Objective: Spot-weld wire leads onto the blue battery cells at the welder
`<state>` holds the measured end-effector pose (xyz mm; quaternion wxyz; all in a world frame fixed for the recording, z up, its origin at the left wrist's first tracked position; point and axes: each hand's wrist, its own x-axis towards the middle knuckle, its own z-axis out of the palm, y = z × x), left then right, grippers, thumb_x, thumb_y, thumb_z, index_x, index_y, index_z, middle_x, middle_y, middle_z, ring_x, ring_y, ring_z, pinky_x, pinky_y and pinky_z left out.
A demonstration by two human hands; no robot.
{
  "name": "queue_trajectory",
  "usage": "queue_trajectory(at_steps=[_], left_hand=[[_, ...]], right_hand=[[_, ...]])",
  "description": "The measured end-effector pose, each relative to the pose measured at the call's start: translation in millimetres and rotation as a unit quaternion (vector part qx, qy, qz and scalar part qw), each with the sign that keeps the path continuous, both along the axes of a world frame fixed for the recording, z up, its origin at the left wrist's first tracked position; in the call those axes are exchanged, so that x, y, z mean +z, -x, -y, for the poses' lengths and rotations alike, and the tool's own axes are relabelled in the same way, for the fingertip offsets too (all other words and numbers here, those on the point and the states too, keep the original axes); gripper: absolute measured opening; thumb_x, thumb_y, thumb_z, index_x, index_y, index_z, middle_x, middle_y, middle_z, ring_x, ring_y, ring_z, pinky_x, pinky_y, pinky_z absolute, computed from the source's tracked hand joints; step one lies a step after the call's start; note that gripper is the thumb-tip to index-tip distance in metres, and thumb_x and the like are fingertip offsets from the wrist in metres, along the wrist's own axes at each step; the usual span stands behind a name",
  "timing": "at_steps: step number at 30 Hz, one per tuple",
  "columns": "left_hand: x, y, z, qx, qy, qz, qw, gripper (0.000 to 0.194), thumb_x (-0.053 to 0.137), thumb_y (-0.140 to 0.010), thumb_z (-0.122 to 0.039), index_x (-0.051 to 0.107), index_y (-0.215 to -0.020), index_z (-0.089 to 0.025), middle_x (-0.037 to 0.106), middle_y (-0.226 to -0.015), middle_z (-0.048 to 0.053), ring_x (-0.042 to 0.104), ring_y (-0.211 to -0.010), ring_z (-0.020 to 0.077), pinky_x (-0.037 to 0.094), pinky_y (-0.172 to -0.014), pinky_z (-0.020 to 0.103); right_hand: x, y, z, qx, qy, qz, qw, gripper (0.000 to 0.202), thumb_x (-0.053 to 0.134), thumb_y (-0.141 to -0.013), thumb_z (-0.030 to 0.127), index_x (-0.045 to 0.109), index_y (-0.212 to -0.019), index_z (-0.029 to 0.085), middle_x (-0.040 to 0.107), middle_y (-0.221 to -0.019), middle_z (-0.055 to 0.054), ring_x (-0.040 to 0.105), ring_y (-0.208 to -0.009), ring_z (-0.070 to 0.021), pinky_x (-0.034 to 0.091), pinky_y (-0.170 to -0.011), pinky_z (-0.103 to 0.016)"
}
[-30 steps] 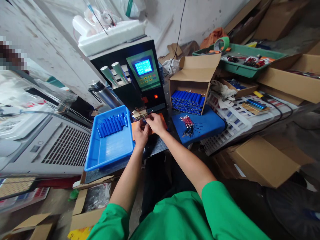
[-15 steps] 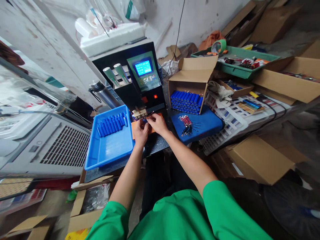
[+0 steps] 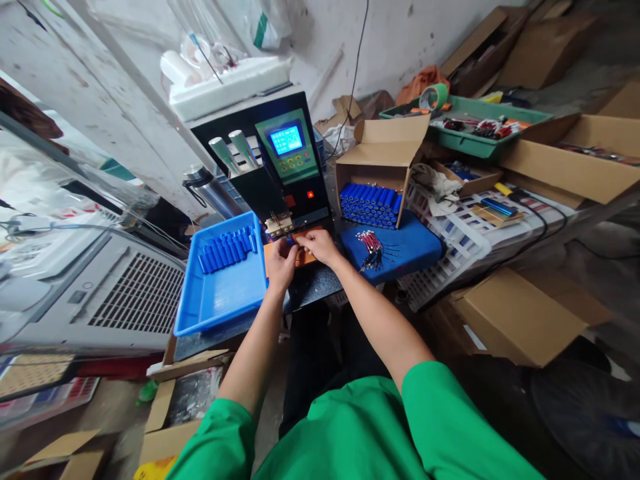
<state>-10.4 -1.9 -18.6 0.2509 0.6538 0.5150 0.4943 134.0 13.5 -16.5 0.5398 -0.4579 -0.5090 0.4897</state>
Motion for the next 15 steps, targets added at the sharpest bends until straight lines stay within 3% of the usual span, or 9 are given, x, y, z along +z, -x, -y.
queue_trajectory(at_steps=[5,11,15], left_hand=[[0.2,12.7,12.1,0.033,-0.004,0.011,0.999,0.024,0.055,-0.094,-0.036,0.064,-0.106,-0.018,0.072,-0.104,0.009,0.068,-0.096,0.0191,0.054,-0.088,0.034],[-6.9,22.9,22.0,-0.009,0.02,-0.109,0.994,0.022,0.06,-0.089,-0.03,0.071,-0.104,-0.02,0.073,-0.091,0.007,0.065,-0.079,0.0197,0.052,-0.079,0.035],[-2.4,16.3,19.1,0.004,-0.004,-0.197,0.98,0.018,0.068,-0.084,-0.03,0.075,-0.098,-0.021,0.07,-0.079,0.006,0.058,-0.075,0.0208,0.046,-0.078,0.036]], right_hand=[[5.0,-3.4,1.0,0.003,0.034,-0.049,0.998,0.046,0.075,-0.068,0.059,0.056,-0.057,0.019,0.052,-0.049,0.002,0.042,-0.041,-0.0075,0.026,-0.039,-0.02],[5.3,-5.1,1.7,0.011,0.032,-0.086,0.996,0.048,0.078,-0.068,0.059,0.055,-0.058,0.018,0.051,-0.049,0.002,0.042,-0.042,-0.0073,0.026,-0.038,-0.02],[6.0,-5.3,1.7,0.015,0.038,-0.092,0.995,0.047,0.078,-0.068,0.059,0.057,-0.061,0.018,0.052,-0.05,0.002,0.042,-0.041,-0.0071,0.025,-0.037,-0.02]])
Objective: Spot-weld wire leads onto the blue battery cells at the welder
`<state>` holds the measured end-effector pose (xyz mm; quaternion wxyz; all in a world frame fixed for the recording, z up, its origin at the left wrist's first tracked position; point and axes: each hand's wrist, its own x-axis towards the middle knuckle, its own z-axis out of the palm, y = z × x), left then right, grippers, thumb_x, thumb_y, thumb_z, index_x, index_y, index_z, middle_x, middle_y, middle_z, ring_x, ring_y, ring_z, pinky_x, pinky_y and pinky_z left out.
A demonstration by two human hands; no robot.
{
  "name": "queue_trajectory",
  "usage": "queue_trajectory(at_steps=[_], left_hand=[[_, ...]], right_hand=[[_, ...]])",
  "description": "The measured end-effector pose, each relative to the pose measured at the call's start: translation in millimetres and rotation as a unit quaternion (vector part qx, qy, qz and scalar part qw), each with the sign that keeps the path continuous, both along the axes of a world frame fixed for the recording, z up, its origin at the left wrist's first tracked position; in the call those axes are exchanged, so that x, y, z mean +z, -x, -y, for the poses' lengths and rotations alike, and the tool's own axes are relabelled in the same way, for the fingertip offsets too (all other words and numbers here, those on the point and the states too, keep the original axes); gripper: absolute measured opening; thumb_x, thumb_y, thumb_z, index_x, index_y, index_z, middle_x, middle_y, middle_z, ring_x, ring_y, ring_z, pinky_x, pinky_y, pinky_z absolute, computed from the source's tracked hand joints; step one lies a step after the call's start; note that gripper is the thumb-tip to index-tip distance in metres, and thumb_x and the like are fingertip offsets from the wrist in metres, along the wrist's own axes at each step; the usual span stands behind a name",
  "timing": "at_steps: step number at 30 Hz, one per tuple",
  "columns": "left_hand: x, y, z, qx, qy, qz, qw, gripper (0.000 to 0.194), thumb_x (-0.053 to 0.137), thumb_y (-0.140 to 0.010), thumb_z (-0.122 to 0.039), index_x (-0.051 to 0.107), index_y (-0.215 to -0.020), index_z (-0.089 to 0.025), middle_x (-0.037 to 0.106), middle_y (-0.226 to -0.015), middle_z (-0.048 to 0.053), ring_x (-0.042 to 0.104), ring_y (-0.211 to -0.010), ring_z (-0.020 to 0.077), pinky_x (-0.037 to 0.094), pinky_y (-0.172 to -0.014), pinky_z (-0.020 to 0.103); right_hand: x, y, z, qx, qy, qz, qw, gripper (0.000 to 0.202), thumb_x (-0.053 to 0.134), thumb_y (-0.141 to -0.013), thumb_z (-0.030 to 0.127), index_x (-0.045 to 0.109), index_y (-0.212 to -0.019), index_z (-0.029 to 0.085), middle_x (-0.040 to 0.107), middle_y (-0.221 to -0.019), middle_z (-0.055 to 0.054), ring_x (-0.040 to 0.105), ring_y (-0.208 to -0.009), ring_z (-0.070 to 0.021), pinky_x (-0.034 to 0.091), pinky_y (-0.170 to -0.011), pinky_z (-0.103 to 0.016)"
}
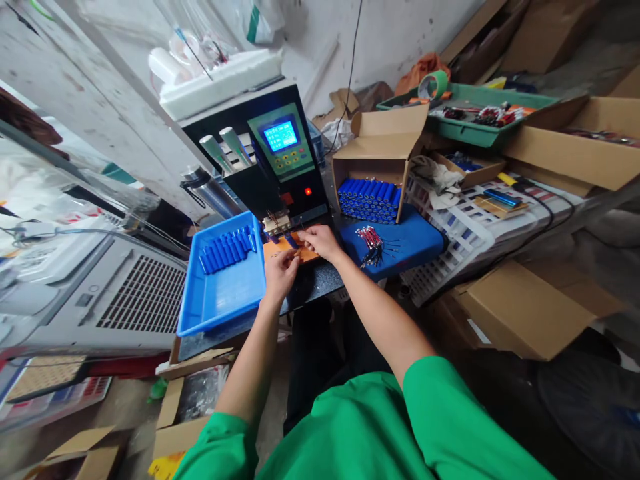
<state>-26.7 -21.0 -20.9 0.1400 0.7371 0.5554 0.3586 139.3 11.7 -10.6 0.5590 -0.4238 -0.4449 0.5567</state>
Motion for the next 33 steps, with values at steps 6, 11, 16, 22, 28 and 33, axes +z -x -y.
queue_trajectory(at_steps=[6,11,16,22,28,33], left_hand=[[3.4,-4.1,-1.9,0.002,-0.01,-0.031,0.999,0.011,0.065,-0.085,-0.028,0.073,-0.081,-0.022,0.064,-0.073,0.005,0.054,-0.072,0.0207,0.042,-0.075,0.035],[1.7,-0.9,-5.5,-0.012,0.002,-0.039,0.999,0.016,0.059,-0.088,-0.031,0.068,-0.079,-0.021,0.063,-0.073,0.005,0.053,-0.072,0.0204,0.041,-0.075,0.035],[2.2,-2.7,-9.2,-0.014,0.009,-0.031,0.999,0.013,0.059,-0.085,-0.028,0.064,-0.076,-0.021,0.062,-0.071,0.004,0.053,-0.069,0.0194,0.041,-0.069,0.032],[2.4,-4.0,-7.6,-0.019,0.035,0.019,0.999,0.012,0.059,-0.083,-0.027,0.063,-0.075,-0.021,0.061,-0.068,0.001,0.053,-0.066,0.0164,0.041,-0.065,0.029],[0.8,-2.7,-5.9,-0.03,0.055,0.081,0.995,0.014,0.057,-0.084,-0.028,0.061,-0.075,-0.02,0.06,-0.067,0.0,0.052,-0.062,0.0144,0.041,-0.062,0.027],[0.1,-2.9,-7.2,-0.027,0.054,0.108,0.992,0.014,0.058,-0.084,-0.029,0.061,-0.074,-0.02,0.063,-0.073,0.002,0.055,-0.07,0.0157,0.044,-0.066,0.028]], right_hand=[[-0.7,-2.9,-0.3,0.001,-0.005,0.003,1.0,0.045,0.076,-0.07,0.059,0.058,-0.062,0.018,0.053,-0.051,0.002,0.042,-0.043,-0.0076,0.026,-0.038,-0.02],[-2.8,-5.1,2.4,0.075,-0.059,0.077,0.992,0.03,0.076,-0.07,0.044,0.065,-0.07,0.017,0.059,-0.057,0.002,0.049,-0.049,-0.0093,0.037,-0.046,-0.021],[-4.7,-0.7,6.1,0.091,-0.084,0.141,0.982,0.009,0.069,-0.07,0.024,0.065,-0.072,0.016,0.065,-0.063,0.001,0.06,-0.058,-0.0126,0.047,-0.057,-0.023],[-8.4,-0.1,6.8,0.078,-0.115,0.17,0.976,0.005,0.065,-0.074,0.022,0.065,-0.074,0.017,0.065,-0.063,0.001,0.06,-0.059,-0.0129,0.046,-0.058,-0.023],[-4.6,-0.3,8.2,0.076,-0.105,0.171,0.977,0.007,0.066,-0.074,0.023,0.065,-0.073,0.017,0.065,-0.063,0.001,0.06,-0.058,-0.013,0.046,-0.058,-0.024],[-4.4,-0.8,8.7,0.081,-0.108,0.16,0.978,0.007,0.066,-0.073,0.024,0.065,-0.071,0.017,0.065,-0.063,0.001,0.059,-0.058,-0.0129,0.046,-0.058,-0.024]])
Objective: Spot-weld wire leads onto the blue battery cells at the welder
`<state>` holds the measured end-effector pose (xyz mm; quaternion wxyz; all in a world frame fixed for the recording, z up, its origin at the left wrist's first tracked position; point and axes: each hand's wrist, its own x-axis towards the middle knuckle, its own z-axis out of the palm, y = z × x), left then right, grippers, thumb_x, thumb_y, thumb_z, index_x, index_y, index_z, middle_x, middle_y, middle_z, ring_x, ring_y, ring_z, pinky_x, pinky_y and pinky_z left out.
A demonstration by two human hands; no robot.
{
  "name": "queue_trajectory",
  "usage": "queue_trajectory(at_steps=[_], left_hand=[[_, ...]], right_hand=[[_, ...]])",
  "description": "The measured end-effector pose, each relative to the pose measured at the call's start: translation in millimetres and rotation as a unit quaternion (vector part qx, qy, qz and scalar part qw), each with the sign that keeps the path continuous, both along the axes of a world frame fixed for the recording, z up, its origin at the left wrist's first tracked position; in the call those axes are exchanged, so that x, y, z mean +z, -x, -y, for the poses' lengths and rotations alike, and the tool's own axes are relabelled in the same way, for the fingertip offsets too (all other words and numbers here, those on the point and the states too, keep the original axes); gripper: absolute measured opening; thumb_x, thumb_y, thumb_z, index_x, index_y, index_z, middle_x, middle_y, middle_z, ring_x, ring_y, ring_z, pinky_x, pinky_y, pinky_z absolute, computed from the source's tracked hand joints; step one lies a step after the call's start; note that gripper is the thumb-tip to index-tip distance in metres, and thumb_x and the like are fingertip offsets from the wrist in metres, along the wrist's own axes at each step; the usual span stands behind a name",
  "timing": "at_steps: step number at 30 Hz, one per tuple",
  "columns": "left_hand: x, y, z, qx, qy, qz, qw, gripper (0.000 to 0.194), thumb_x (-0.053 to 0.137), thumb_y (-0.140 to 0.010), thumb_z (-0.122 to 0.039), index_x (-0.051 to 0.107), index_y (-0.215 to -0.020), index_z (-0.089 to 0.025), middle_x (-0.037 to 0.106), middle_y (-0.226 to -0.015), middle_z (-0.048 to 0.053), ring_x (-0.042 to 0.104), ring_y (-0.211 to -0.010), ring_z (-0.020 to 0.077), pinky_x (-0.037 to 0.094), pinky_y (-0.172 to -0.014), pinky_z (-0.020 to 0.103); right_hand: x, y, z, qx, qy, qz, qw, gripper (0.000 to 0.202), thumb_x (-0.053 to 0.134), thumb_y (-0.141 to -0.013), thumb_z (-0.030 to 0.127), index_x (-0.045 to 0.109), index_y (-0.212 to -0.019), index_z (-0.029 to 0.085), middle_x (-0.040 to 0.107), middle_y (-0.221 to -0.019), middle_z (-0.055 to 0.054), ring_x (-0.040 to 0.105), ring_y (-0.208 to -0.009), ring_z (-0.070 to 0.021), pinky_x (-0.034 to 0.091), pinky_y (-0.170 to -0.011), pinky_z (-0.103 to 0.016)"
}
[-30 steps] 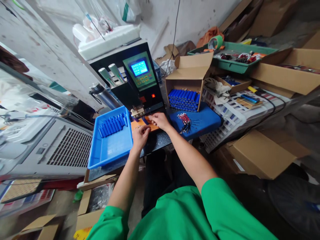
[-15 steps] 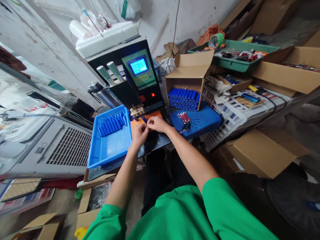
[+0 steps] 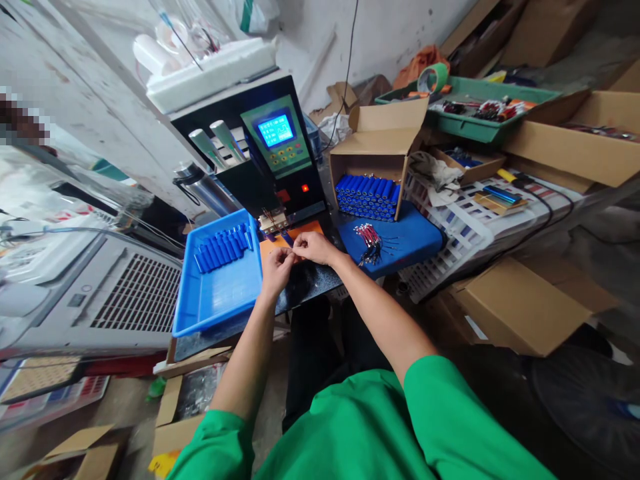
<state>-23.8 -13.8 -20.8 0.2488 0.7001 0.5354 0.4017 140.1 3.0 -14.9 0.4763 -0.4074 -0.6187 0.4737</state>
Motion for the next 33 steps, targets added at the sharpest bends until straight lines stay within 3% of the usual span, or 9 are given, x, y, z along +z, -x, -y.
queue_trajectory(at_steps=[4,8,11,13,15,20,26,30,33], left_hand=[[0.7,0.1,0.9,-0.012,0.014,0.033,0.999,0.014,0.059,-0.084,-0.03,0.061,-0.075,-0.019,0.063,-0.074,0.002,0.056,-0.069,0.0151,0.045,-0.066,0.028],[0.4,0.8,8.1,0.034,-0.034,0.051,0.998,0.014,0.057,-0.086,-0.031,0.062,-0.079,-0.02,0.06,-0.078,0.003,0.057,-0.072,0.0152,0.048,-0.066,0.028],[-0.3,0.5,11.3,0.043,-0.108,0.017,0.993,0.013,0.06,-0.087,-0.031,0.068,-0.088,-0.021,0.062,-0.098,0.008,0.061,-0.097,0.0205,0.052,-0.087,0.035],[-0.2,-0.6,9.2,0.012,-0.129,-0.021,0.991,0.019,0.063,-0.085,-0.029,0.071,-0.101,-0.021,0.061,-0.118,0.011,0.057,-0.118,0.0247,0.048,-0.103,0.041],[0.2,-1.6,4.6,-0.031,-0.121,-0.057,0.991,0.03,0.063,-0.086,-0.026,0.07,-0.114,-0.022,0.059,-0.129,0.012,0.055,-0.124,0.026,0.045,-0.108,0.043],[-3.2,0.0,-4.2,-0.056,-0.105,-0.083,0.989,0.04,0.061,-0.088,-0.024,0.065,-0.128,-0.021,0.067,-0.118,0.012,0.063,-0.11,0.024,0.049,-0.101,0.041],[-12.1,2.0,-3.1,-0.053,-0.07,0.001,0.996,0.041,0.061,-0.09,-0.029,0.061,-0.13,-0.021,0.069,-0.104,0.008,0.066,-0.092,0.0192,0.055,-0.088,0.035],[-3.7,-2.8,-4.2,-0.034,-0.023,0.093,0.995,0.034,0.055,-0.095,-0.039,0.06,-0.122,-0.019,0.069,-0.099,0.006,0.067,-0.083,0.0165,0.056,-0.079,0.032],[6.0,-4.4,-8.7,-0.018,-0.005,0.099,0.995,0.028,0.056,-0.094,-0.039,0.061,-0.112,-0.017,0.068,-0.085,0.003,0.065,-0.075,0.0152,0.054,-0.074,0.029]], right_hand=[[-1.1,0.6,-0.4,-0.006,0.001,-0.004,1.0,0.008,0.065,-0.071,0.025,0.066,-0.071,0.016,0.065,-0.064,0.0,0.058,-0.059,-0.0128,0.045,-0.059,-0.024],[0.8,0.9,-1.0,-0.06,-0.003,-0.028,0.998,0.012,0.066,-0.07,0.029,0.066,-0.069,0.016,0.066,-0.067,0.0,0.057,-0.062,-0.0129,0.045,-0.062,-0.025],[2.1,-0.8,-1.5,-0.09,0.002,-0.063,0.994,0.016,0.066,-0.07,0.033,0.065,-0.069,0.017,0.064,-0.064,0.0,0.055,-0.061,-0.0129,0.044,-0.06,-0.025],[1.8,-2.6,-2.0,-0.097,0.018,-0.093,0.991,0.018,0.066,-0.07,0.036,0.064,-0.069,0.018,0.059,-0.059,0.002,0.051,-0.055,-0.0117,0.04,-0.055,-0.024],[1.0,-4.2,-2.6,-0.099,0.041,-0.126,0.986,0.02,0.065,-0.07,0.038,0.062,-0.07,0.018,0.053,-0.053,0.004,0.044,-0.048,-0.0099,0.035,-0.049,-0.023],[0.1,-5.0,-4.0,-0.111,0.058,-0.164,0.978,0.023,0.067,-0.07,0.04,0.061,-0.071,0.018,0.05,-0.051,0.006,0.039,-0.045,-0.0075,0.03,-0.044,-0.02],[-1.0,-1.8,-6.7,-0.138,0.042,-0.156,0.977,0.024,0.065,-0.07,0.041,0.061,-0.068,0.017,0.05,-0.051,0.006,0.042,-0.047,-0.0079,0.031,-0.045,-0.019],[-1.6,-0.4,-7.5,-0.145,0.05,-0.149,0.977,0.023,0.065,-0.071,0.04,0.059,-0.068,0.018,0.049,-0.051,0.006,0.042,-0.047,-0.0079,0.031,-0.046,-0.019],[-1.6,-0.4,-7.3,-0.141,0.043,-0.148,0.978,0.022,0.065,-0.072,0.039,0.06,-0.069,0.018,0.049,-0.051,0.006,0.042,-0.047,-0.0079,0.031,-0.046,-0.019]])
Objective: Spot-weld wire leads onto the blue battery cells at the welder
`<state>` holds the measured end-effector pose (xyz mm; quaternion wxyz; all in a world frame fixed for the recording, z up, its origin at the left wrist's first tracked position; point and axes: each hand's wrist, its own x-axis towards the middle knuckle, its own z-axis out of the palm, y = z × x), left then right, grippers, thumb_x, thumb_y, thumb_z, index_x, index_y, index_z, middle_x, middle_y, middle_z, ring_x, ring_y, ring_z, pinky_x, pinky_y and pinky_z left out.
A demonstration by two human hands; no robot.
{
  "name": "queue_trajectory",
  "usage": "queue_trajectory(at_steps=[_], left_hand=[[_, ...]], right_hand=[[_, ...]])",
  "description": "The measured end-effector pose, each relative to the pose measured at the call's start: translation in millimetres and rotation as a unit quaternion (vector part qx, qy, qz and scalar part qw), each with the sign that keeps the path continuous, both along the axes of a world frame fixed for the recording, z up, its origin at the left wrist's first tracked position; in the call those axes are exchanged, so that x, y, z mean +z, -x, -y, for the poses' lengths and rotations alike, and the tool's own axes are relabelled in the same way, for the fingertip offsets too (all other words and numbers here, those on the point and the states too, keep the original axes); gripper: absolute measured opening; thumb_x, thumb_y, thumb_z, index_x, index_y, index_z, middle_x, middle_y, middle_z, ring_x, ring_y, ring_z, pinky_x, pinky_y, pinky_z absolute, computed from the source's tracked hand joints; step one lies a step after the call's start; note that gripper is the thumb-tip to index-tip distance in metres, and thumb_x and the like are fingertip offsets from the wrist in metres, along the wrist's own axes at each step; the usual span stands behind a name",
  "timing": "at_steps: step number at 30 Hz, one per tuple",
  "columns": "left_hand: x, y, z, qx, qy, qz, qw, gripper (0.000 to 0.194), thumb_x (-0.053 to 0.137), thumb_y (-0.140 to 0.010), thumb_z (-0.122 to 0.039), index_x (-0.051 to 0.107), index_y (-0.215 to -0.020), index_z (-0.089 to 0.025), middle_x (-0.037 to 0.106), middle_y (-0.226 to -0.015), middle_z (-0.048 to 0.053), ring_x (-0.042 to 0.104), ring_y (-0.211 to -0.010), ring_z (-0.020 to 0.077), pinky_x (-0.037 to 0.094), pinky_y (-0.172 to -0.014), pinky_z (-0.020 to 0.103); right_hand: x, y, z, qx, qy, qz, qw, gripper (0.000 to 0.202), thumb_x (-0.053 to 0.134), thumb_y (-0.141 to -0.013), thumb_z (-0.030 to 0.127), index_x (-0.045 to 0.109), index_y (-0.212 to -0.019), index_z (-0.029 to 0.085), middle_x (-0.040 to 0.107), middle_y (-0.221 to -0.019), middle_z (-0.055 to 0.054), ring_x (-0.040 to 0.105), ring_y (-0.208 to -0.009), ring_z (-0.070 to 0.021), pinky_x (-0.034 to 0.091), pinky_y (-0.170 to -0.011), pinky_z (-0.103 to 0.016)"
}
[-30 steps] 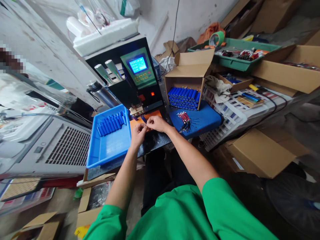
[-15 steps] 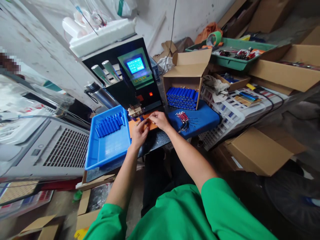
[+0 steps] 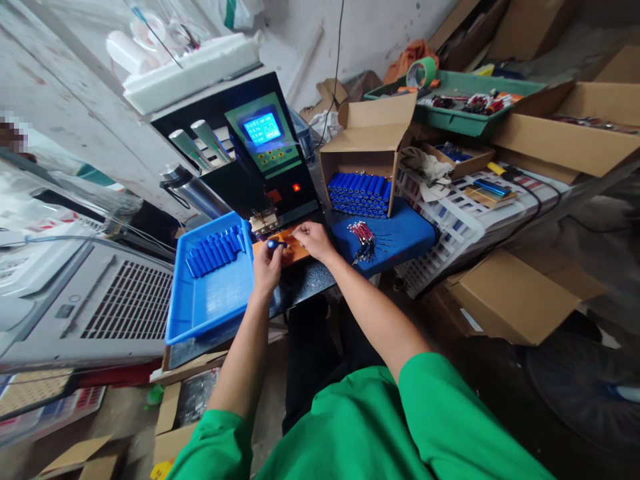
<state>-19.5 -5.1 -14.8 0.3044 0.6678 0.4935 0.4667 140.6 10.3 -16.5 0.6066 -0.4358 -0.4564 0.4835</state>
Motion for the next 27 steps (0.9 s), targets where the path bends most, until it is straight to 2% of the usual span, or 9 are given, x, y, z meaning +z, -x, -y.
queue_trajectory(at_steps=[3,6,11,15,22,27], left_hand=[[4.3,1.5,-7.5,0.003,0.0,-0.046,0.999,0.019,0.058,-0.092,-0.034,0.062,-0.099,-0.017,0.065,-0.076,0.002,0.061,-0.069,0.0148,0.05,-0.07,0.028],[0.9,3.5,-14.8,0.002,0.009,-0.075,0.997,0.018,0.059,-0.092,-0.035,0.061,-0.091,-0.017,0.062,-0.074,0.002,0.058,-0.066,0.0144,0.048,-0.066,0.027],[-9.7,3.5,-18.5,-0.005,0.026,-0.061,0.998,0.021,0.056,-0.093,-0.035,0.062,-0.101,-0.018,0.065,-0.087,0.004,0.062,-0.078,0.0162,0.049,-0.071,0.027],[-12.9,1.6,-15.4,0.025,0.02,-0.076,0.997,0.02,0.056,-0.093,-0.033,0.063,-0.103,-0.018,0.065,-0.084,0.004,0.06,-0.075,0.0159,0.047,-0.07,0.026],[-7.4,-2.4,-7.0,0.04,0.015,-0.103,0.994,0.019,0.054,-0.094,-0.03,0.064,-0.105,-0.019,0.064,-0.08,0.003,0.059,-0.072,0.0159,0.044,-0.068,0.026],[-2.1,-5.1,-1.6,0.06,0.003,-0.124,0.991,0.018,0.053,-0.094,-0.028,0.065,-0.105,-0.019,0.063,-0.077,0.002,0.057,-0.069,0.0155,0.041,-0.067,0.026]], right_hand=[[0.0,-0.4,0.1,0.001,-0.008,0.006,1.0,0.023,0.065,-0.073,0.039,0.058,-0.069,0.018,0.049,-0.051,0.006,0.042,-0.047,-0.008,0.031,-0.046,-0.019],[-1.0,-0.3,-0.8,0.0,-0.01,0.014,1.0,0.022,0.065,-0.074,0.039,0.059,-0.069,0.018,0.05,-0.051,0.006,0.043,-0.047,-0.0083,0.032,-0.047,-0.019],[-3.7,1.1,-2.7,0.0,-0.018,0.015,1.0,0.02,0.064,-0.073,0.037,0.061,-0.07,0.018,0.049,-0.051,0.006,0.042,-0.048,-0.0087,0.033,-0.047,-0.019],[0.5,2.5,-2.3,-0.002,0.007,0.017,1.0,0.019,0.064,-0.072,0.036,0.06,-0.067,0.018,0.05,-0.051,0.005,0.042,-0.047,-0.0085,0.032,-0.047,-0.019],[18.3,9.3,-1.5,0.004,0.063,-0.004,0.998,0.02,0.062,-0.072,0.03,0.054,-0.058,0.018,0.048,-0.047,0.005,0.039,-0.043,-0.0067,0.03,-0.044,-0.018],[19.5,18.3,-6.9,0.012,0.053,0.02,0.998,0.021,0.058,-0.073,0.028,0.053,-0.055,0.018,0.05,-0.048,0.004,0.042,-0.044,-0.0073,0.032,-0.045,-0.018]])
